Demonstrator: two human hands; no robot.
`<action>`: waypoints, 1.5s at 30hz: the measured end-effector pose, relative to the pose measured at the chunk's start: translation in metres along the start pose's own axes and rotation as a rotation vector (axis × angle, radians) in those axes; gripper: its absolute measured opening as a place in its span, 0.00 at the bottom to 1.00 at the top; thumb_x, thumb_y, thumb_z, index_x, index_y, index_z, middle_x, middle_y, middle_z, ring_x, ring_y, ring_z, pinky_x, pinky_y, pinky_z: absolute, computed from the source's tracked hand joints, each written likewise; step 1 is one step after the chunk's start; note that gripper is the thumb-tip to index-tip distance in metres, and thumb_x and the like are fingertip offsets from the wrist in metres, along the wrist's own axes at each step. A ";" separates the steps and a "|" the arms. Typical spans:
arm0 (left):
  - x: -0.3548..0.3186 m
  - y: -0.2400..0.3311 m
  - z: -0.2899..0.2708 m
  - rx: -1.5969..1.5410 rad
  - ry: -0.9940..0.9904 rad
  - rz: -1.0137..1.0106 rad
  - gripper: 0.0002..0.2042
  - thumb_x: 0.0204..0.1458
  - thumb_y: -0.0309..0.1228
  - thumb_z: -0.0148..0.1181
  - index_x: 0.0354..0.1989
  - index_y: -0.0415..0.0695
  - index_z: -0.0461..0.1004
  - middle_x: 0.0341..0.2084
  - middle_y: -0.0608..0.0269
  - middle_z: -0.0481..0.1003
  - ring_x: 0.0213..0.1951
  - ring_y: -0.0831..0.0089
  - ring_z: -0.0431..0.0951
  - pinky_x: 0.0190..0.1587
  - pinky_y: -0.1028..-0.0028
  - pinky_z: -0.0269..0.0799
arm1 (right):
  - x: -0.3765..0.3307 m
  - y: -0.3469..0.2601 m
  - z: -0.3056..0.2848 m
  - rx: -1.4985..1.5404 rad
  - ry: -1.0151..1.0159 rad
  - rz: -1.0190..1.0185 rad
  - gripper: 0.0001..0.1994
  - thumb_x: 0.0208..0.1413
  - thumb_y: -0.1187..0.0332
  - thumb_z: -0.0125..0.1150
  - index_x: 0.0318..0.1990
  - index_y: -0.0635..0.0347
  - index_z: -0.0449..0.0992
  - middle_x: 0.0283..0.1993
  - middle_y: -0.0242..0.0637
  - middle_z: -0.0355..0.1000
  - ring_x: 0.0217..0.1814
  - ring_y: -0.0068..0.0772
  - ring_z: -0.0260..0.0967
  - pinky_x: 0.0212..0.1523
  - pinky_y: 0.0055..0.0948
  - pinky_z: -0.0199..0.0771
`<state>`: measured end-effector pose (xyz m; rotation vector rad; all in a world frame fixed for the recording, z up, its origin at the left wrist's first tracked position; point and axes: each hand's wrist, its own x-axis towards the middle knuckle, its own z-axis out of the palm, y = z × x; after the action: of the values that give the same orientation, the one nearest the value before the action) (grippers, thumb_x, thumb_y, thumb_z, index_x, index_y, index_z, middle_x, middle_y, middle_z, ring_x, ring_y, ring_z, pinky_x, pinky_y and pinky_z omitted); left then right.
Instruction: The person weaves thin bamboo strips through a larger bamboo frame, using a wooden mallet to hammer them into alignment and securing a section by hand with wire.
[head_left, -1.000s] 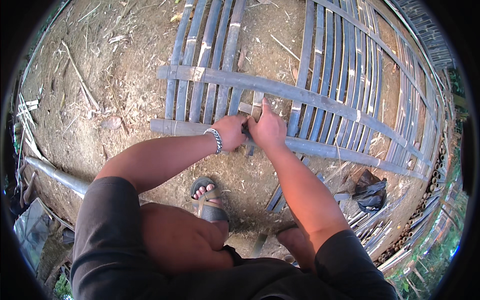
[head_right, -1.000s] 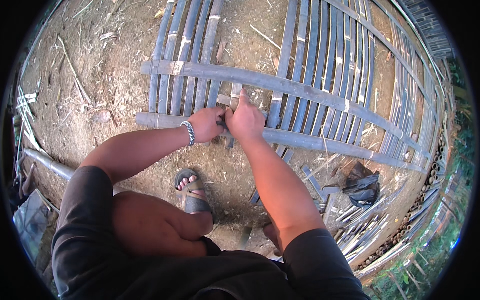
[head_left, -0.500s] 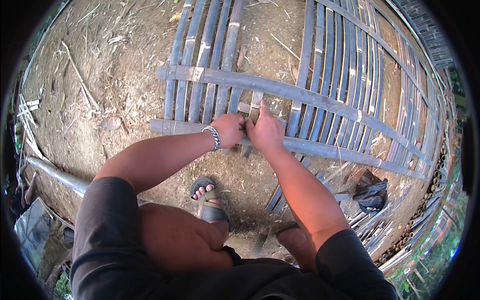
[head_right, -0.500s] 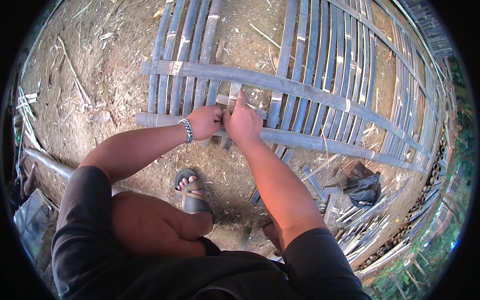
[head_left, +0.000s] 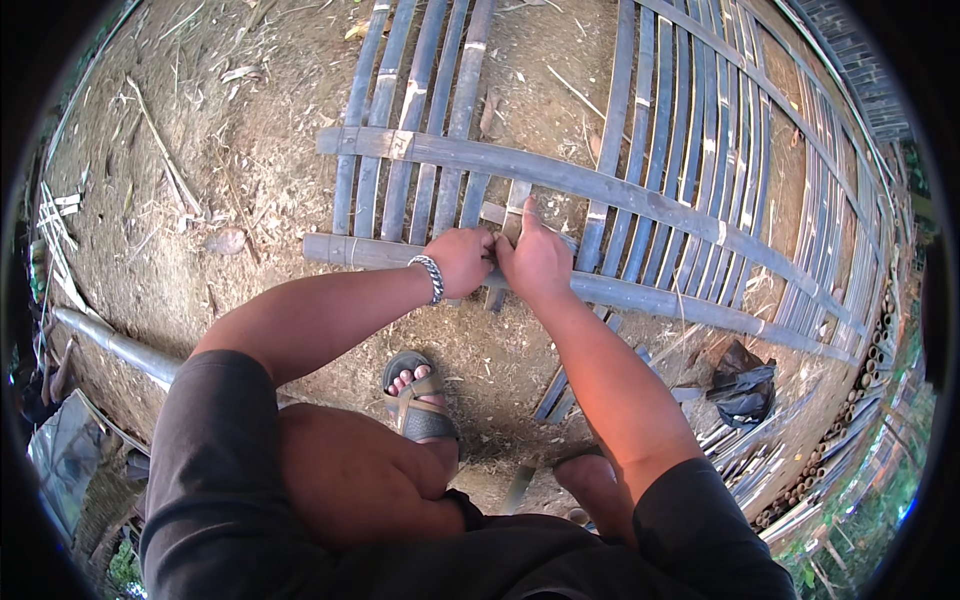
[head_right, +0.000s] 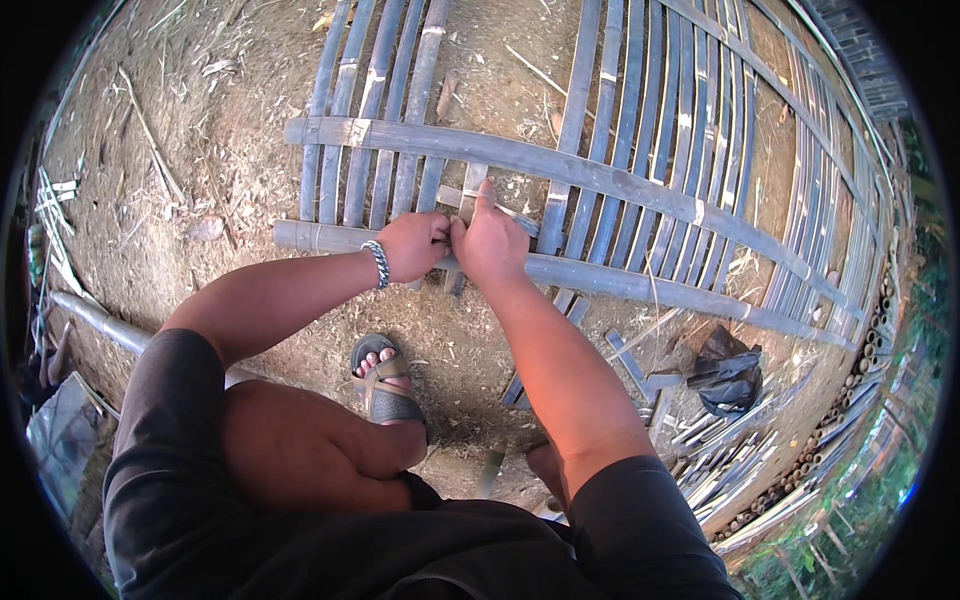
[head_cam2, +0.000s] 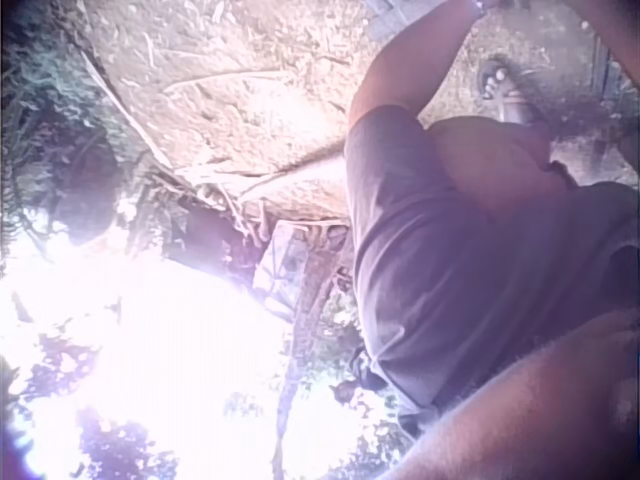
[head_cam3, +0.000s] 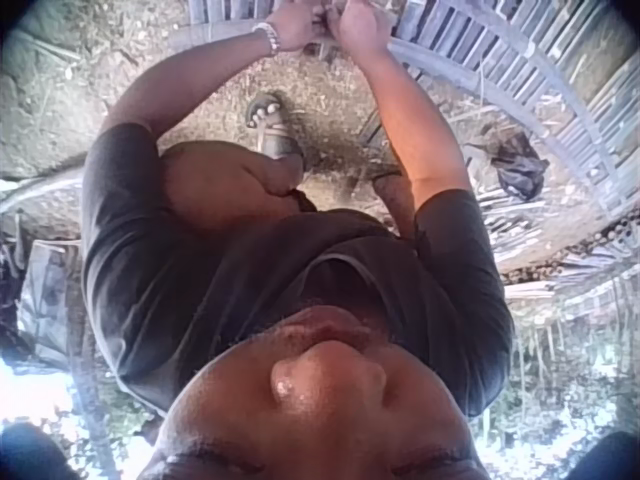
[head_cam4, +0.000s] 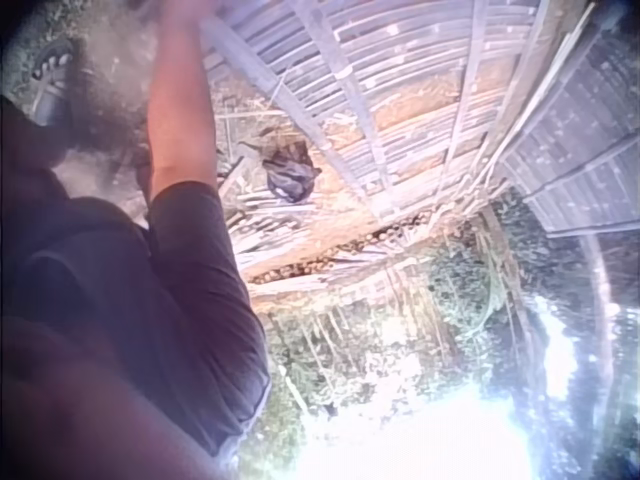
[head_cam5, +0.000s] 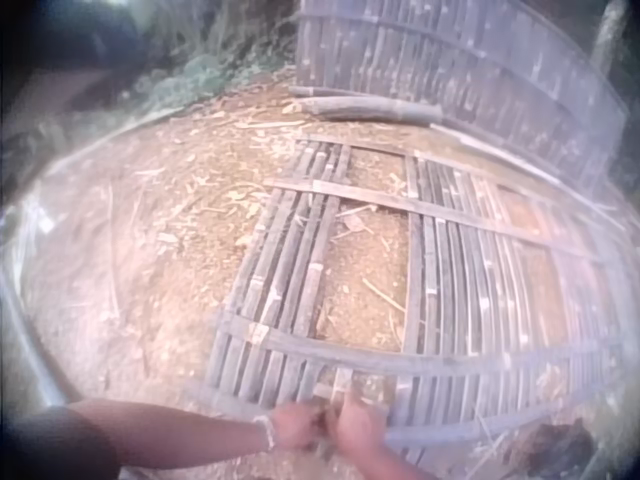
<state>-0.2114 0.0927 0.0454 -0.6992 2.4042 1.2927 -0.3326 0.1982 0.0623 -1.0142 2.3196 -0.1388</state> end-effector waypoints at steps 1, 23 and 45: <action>0.000 -0.001 0.001 -0.001 0.000 -0.007 0.10 0.51 0.32 0.62 0.37 0.39 0.76 0.34 0.47 0.80 0.40 0.48 0.80 0.45 0.56 0.75 | 0.000 0.000 -0.001 -0.001 -0.008 0.003 0.41 0.57 0.55 0.60 0.72 0.68 0.52 0.39 0.48 0.80 0.42 0.49 0.80 0.45 0.44 0.78; -0.096 -0.037 0.022 -0.212 0.230 -0.279 0.15 0.54 0.41 0.66 0.42 0.43 0.84 0.33 0.48 0.82 0.35 0.55 0.83 0.43 0.61 0.77 | 0.029 -0.052 -0.018 -0.009 0.051 -0.067 0.29 0.56 0.53 0.65 0.60 0.62 0.73 0.42 0.47 0.80 0.47 0.49 0.79 0.48 0.45 0.78; -0.065 -0.032 0.039 -0.226 0.108 -0.349 0.12 0.55 0.40 0.64 0.32 0.43 0.84 0.21 0.49 0.78 0.25 0.55 0.79 0.35 0.60 0.75 | 0.032 -0.053 -0.010 -0.051 0.092 -0.050 0.30 0.54 0.52 0.68 0.60 0.61 0.72 0.43 0.46 0.80 0.49 0.48 0.79 0.51 0.44 0.77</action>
<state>-0.1375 0.1280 0.0351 -1.2189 2.1057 1.4136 -0.3215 0.1368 0.0717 -1.1125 2.3923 -0.1498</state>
